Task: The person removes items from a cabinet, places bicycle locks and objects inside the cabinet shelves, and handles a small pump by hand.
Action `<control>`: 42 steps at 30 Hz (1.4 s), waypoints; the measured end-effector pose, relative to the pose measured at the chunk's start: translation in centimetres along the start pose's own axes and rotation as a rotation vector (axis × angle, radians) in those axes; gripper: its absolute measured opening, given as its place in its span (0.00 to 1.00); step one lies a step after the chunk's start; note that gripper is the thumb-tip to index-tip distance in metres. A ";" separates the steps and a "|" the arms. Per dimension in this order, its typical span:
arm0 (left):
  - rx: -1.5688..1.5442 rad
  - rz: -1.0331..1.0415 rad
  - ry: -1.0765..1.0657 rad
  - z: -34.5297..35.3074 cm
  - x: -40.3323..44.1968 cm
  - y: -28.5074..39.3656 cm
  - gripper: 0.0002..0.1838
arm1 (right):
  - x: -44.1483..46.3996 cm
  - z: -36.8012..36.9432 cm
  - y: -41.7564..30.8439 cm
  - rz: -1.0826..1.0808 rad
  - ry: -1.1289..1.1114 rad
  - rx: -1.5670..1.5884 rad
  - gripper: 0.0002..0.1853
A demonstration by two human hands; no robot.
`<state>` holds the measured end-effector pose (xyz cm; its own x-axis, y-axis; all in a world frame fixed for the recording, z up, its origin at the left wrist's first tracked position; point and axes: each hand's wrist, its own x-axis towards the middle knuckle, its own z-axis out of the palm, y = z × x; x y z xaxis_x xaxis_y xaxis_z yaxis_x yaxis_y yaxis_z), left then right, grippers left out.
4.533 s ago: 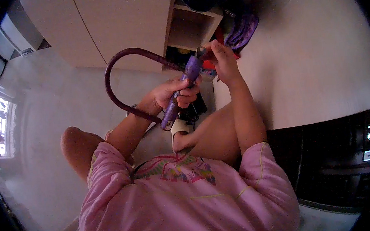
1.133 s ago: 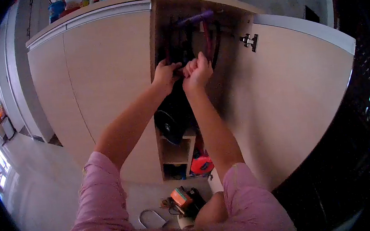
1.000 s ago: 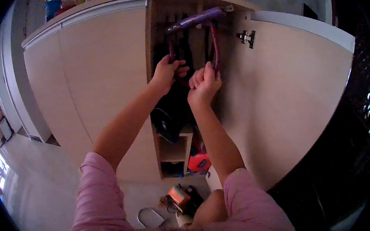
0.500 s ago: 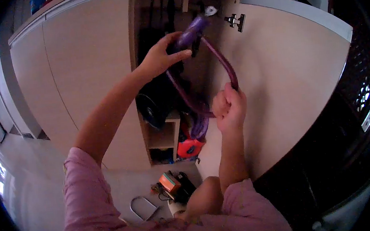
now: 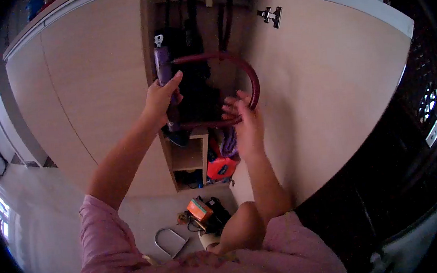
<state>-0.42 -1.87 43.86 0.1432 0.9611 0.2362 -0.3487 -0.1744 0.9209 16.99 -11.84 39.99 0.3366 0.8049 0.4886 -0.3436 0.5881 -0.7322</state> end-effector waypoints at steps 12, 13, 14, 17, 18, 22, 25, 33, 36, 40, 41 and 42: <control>-0.023 0.007 -0.095 0.7 -5.6 0.5 0.14 | -5.4 0.5 3.1 0.407 -0.363 0.231 0.19; 0.036 0.041 -0.087 0.2 -5.7 0.4 0.14 | -5.8 -0.2 2.6 0.404 -0.585 -0.117 0.18; 0.096 0.074 -0.081 -0.4 -5.9 0.3 0.14 | -6.3 -1.0 2.1 0.385 -0.799 -0.468 0.17; 0.349 0.151 -0.094 -1.7 -7.2 0.1 0.15 | -7.2 0.1 -2.4 0.113 -0.837 -0.710 0.09; 0.446 0.169 -0.107 -2.0 -8.0 0.1 0.16 | -7.2 0.4 -3.6 0.036 -0.639 -0.600 0.08; 0.824 0.198 -0.200 -2.6 -10.9 0.0 0.19 | -1.6 4.5 -5.7 -0.523 -0.273 -0.708 0.06; 1.019 0.306 -0.209 -3.6 -12.9 -0.5 0.19 | 0.6 4.9 -5.4 -0.482 -0.669 -0.911 0.11; 1.344 0.125 -0.157 -6.8 -15.6 -0.3 0.14 | -2.4 4.2 1.3 -0.184 -0.828 -0.738 0.18; 1.555 0.043 -0.175 -7.8 -16.0 -1.2 0.15 | -4.0 3.1 5.7 0.167 -0.693 -0.525 0.18; 1.715 0.217 -0.169 -11.2 -15.7 -5.1 0.16 | -7.7 3.8 7.9 0.743 -0.316 -0.219 0.17; 1.742 0.210 -0.183 -11.6 -15.8 -5.5 0.16 | -8.3 3.8 8.6 0.788 -0.264 -0.194 0.17; 1.769 0.207 -0.199 -11.8 -16.0 -5.4 0.17 | -8.7 3.9 9.1 0.843 -0.222 -0.163 0.16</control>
<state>-11.77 -13.75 31.44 0.3755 0.8815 0.2863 0.9133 -0.4044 0.0474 7.48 -13.15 30.91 -0.1559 0.9721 -0.1750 -0.2653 -0.2119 -0.9406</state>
